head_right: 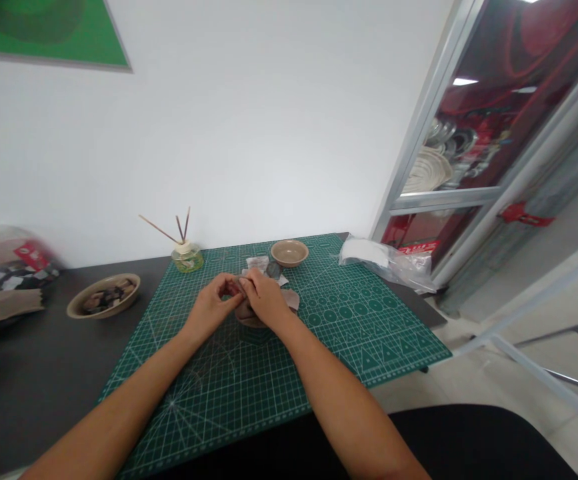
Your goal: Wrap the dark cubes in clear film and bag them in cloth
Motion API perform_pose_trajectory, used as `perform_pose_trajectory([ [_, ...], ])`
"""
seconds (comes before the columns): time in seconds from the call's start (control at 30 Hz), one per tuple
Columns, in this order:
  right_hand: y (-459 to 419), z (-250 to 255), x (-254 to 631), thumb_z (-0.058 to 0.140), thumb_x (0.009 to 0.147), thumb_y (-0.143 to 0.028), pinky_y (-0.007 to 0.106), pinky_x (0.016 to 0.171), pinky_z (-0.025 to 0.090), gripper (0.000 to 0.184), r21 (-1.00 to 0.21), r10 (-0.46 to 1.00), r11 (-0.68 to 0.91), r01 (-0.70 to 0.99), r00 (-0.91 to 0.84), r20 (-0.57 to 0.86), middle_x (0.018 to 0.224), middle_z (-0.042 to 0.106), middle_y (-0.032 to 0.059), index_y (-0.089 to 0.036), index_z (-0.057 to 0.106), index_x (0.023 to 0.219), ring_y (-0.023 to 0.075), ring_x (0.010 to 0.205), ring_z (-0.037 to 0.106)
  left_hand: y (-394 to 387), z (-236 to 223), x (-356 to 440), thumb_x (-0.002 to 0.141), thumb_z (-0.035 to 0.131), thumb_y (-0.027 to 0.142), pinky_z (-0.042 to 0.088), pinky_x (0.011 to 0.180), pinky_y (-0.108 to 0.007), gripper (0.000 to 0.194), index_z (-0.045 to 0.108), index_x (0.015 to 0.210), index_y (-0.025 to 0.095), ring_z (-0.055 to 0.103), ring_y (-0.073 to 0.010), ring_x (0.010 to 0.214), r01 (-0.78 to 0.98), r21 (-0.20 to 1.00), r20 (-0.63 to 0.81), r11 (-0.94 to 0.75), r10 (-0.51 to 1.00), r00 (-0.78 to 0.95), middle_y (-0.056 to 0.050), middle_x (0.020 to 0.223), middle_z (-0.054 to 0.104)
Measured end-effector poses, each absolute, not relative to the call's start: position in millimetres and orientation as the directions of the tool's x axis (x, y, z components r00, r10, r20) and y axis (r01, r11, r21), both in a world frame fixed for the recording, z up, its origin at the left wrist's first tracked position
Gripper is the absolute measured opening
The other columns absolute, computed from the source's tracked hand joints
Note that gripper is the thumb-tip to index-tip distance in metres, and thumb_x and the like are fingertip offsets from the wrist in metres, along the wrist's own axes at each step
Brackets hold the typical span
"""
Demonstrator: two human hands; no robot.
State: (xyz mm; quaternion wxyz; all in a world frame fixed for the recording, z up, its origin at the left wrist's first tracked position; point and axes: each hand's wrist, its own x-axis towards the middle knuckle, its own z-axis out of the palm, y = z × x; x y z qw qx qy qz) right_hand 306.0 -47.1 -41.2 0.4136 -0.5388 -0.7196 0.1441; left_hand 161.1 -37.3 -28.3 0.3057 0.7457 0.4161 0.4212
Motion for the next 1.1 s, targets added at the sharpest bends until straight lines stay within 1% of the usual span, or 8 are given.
perform_pose_trajectory([
  [0.13, -46.3, -40.8, 305.6, 0.035, 0.098, -0.025, 0.026, 0.06, 0.032, 0.025, -0.531, 0.91, 0.276, 0.801, -0.04, 0.413, 0.072, 0.061, 0.0036, -0.019, 0.054, 0.083, 0.0164, 0.067, 0.056, -37.6, -27.8, 161.8, 0.07, 0.064, 0.014, 0.047, 0.07, -0.027, 0.016, 0.06, 0.084, 0.018, 0.058, -0.0145, 0.071, 0.353, 0.786, 0.4, -0.507, 0.854, 0.333, 0.002, 0.076, 0.06],
  [0.23, -46.4, -40.7, 305.3, 0.035, 0.098, -0.025, 0.026, 0.059, 0.031, 0.024, -0.501, 0.914, 0.251, 0.829, -0.031, 0.405, 0.073, 0.062, 0.0047, -0.018, 0.055, 0.086, 0.0169, 0.066, 0.057, -38.0, -26.8, 161.3, 0.069, 0.063, 0.014, 0.047, 0.071, -0.027, 0.014, 0.061, 0.082, 0.019, 0.057, -0.0146, 0.072, 0.35, 0.763, 0.425, -0.544, 0.83, 0.363, 0.002, 0.076, 0.06],
  [0.33, -46.0, -40.4, 306.8, 0.035, 0.097, -0.026, 0.026, 0.059, 0.032, 0.025, -0.568, 0.907, 0.279, 0.775, -0.019, 0.42, 0.071, 0.06, 0.0039, -0.019, 0.053, 0.082, 0.0174, 0.066, 0.055, -38.6, -25.5, 159.8, 0.07, 0.064, 0.017, 0.048, 0.072, -0.028, 0.011, 0.061, 0.081, 0.02, 0.058, -0.0154, 0.073, 0.327, 0.759, 0.437, -0.563, 0.813, 0.385, 0.002, 0.076, 0.06],
  [0.47, -45.0, -38.1, 310.4, 0.037, 0.094, -0.028, 0.025, 0.062, 0.036, 0.026, -0.729, 0.879, 0.37, 0.575, 0.037, 0.475, 0.067, 0.055, -0.0002, -0.021, 0.048, 0.071, 0.0156, 0.066, 0.052, -38.6, -25.0, 157.5, 0.071, 0.065, 0.02, 0.049, 0.076, -0.031, 0.014, 0.064, 0.086, 0.02, 0.06, -0.0173, 0.076, 0.255, 0.795, 0.437, -0.551, 0.811, 0.388, 0.0, 0.08, 0.064],
  [0.63, -47.4, -33.8, 311.5, 0.037, 0.093, -0.034, 0.025, 0.063, 0.038, 0.028, -0.833, 0.89, 0.397, 0.385, 0.06, 0.452, 0.066, 0.048, -0.0019, -0.021, 0.045, 0.07, 0.0145, 0.066, 0.048, -36.1, -28.2, 155.7, 0.072, 0.067, 0.02, 0.049, 0.077, -0.03, 0.016, 0.065, 0.087, 0.019, 0.06, -0.0168, 0.077, 0.176, 0.828, 0.448, -0.532, 0.817, 0.363, -0.001, 0.081, 0.065],
  [0.8, -49.8, -33.0, 307.7, 0.039, 0.093, -0.036, 0.026, 0.069, 0.04, 0.024, -0.851, 0.893, 0.432, 0.298, -0.006, 0.451, 0.071, 0.053, -0.0013, -0.021, 0.048, 0.075, 0.0146, 0.07, 0.05, -35.6, -29.0, 156.0, 0.074, 0.065, 0.019, 0.047, 0.076, -0.029, 0.011, 0.064, 0.085, 0.019, 0.057, -0.0161, 0.078, 0.174, 0.78, 0.524, -0.601, 0.779, 0.345, -0.001, 0.082, 0.061],
  [0.93, -50.2, -34.9, 305.8, 0.04, 0.093, -0.037, 0.027, 0.071, 0.041, 0.024, -0.858, 0.892, 0.443, 0.26, -0.034, 0.451, 0.074, 0.054, -0.0005, -0.02, 0.048, 0.078, 0.0148, 0.073, 0.053, -38.3, -25.9, 157.7, 0.074, 0.063, 0.016, 0.045, 0.074, -0.027, 0.009, 0.062, 0.081, 0.019, 0.053, -0.0153, 0.077, 0.234, 0.72, 0.574, -0.653, 0.75, 0.329, 0.0, 0.081, 0.056],
  [1.1, -49.6, -38.3, 305.3, 0.044, 0.091, -0.036, 0.027, 0.068, 0.041, 0.02, -0.844, 0.902, 0.413, 0.342, -0.03, 0.43, 0.074, 0.056, -0.001, -0.021, 0.048, 0.078, 0.015, 0.071, 0.053, -40.7, -23.1, 159.2, 0.071, 0.063, 0.015, 0.043, 0.074, -0.027, 0.007, 0.059, 0.075, 0.02, 0.052, -0.0162, 0.077, 0.316, 0.716, 0.53, -0.623, 0.779, 0.335, 0.002, 0.077, 0.052],
])
